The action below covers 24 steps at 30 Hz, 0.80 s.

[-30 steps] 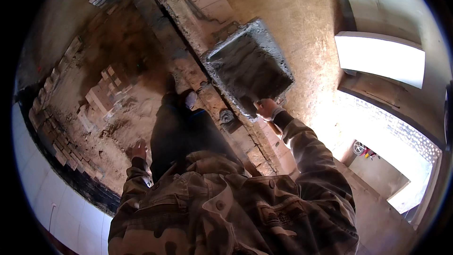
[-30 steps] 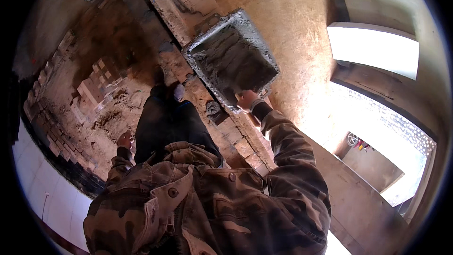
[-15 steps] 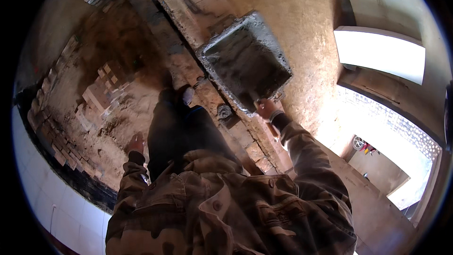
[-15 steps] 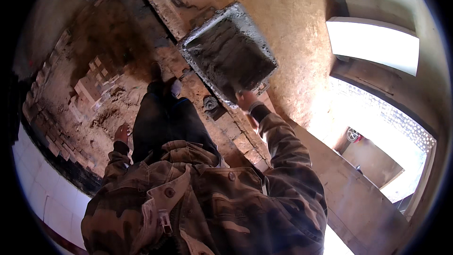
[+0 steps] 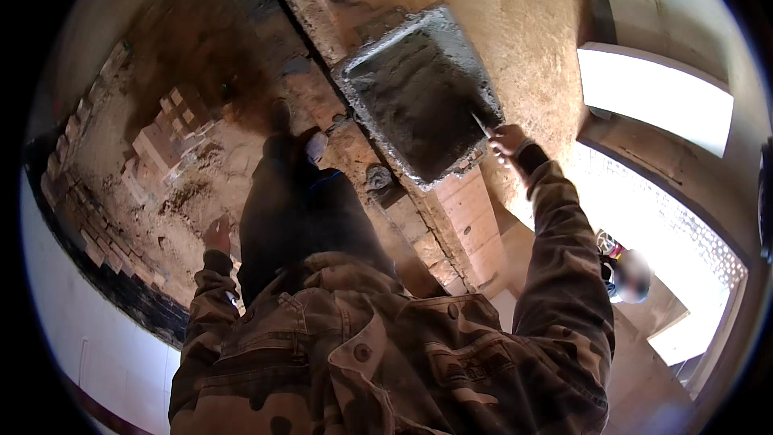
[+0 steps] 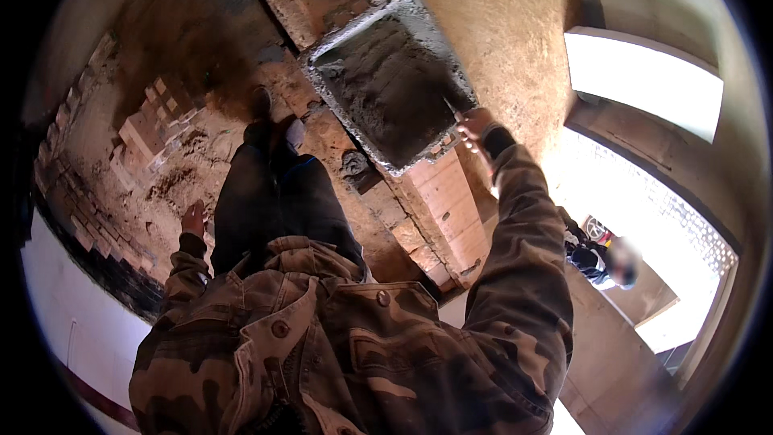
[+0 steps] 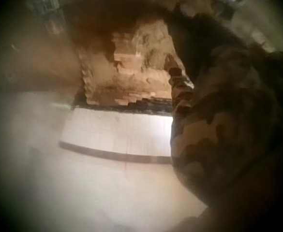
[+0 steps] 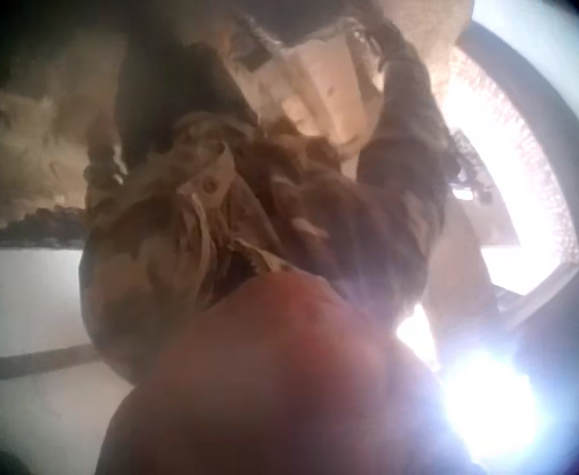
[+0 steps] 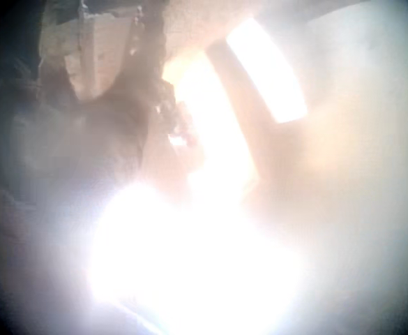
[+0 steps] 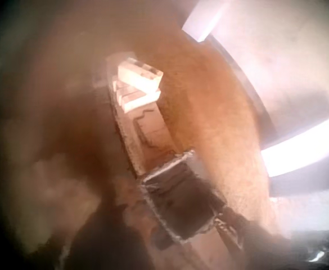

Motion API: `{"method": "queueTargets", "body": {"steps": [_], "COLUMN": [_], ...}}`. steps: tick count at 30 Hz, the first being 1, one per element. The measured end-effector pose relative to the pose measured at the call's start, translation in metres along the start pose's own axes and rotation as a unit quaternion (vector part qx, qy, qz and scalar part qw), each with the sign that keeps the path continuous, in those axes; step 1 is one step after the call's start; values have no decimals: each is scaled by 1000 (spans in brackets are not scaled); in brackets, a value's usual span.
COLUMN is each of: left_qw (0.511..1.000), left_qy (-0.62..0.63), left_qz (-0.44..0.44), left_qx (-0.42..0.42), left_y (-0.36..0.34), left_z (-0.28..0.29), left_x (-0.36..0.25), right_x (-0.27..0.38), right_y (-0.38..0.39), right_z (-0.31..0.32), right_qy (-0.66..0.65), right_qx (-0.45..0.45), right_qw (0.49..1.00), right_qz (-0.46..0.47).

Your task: The person is building a brick wall by scooping mortar from a container and spreading it onto the existing brickwork. They then place bricks into the mortar, tap them into position with a trowel, and scrape away excess mortar.

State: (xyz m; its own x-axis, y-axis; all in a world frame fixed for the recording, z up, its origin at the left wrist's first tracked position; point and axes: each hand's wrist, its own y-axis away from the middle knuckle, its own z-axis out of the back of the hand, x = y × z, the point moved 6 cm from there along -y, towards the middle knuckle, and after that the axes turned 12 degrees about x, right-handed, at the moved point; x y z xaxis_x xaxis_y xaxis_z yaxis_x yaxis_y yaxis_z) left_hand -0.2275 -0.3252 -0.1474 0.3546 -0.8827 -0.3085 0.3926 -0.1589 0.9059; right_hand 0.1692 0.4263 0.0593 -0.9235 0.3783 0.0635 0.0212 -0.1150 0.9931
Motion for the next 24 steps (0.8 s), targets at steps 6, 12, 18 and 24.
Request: {"method": "queueTargets", "body": {"steps": [6,12,18,24], "left_qw": [998,987,994,986], "left_qy": [-60,-35,-28,-65], "left_qz": [-16,-156,-79,-124], "left_qx": [3,-10,74,91], "left_y": [-5,-24,0,8], "left_z": [-17,-32,-46,-70], "left_x": [-27,-45,-115,-226], "right_x": [-35,-36,-32,-91], "right_y": [-13,13,45,-44], "right_z": [-51,-145,-108,-141], "right_qy": [-35,-45,-145,102], "right_qx": [28,126,80,-135], "right_qw": [999,989,976,961], "right_qz": [-24,60,141,218]}}
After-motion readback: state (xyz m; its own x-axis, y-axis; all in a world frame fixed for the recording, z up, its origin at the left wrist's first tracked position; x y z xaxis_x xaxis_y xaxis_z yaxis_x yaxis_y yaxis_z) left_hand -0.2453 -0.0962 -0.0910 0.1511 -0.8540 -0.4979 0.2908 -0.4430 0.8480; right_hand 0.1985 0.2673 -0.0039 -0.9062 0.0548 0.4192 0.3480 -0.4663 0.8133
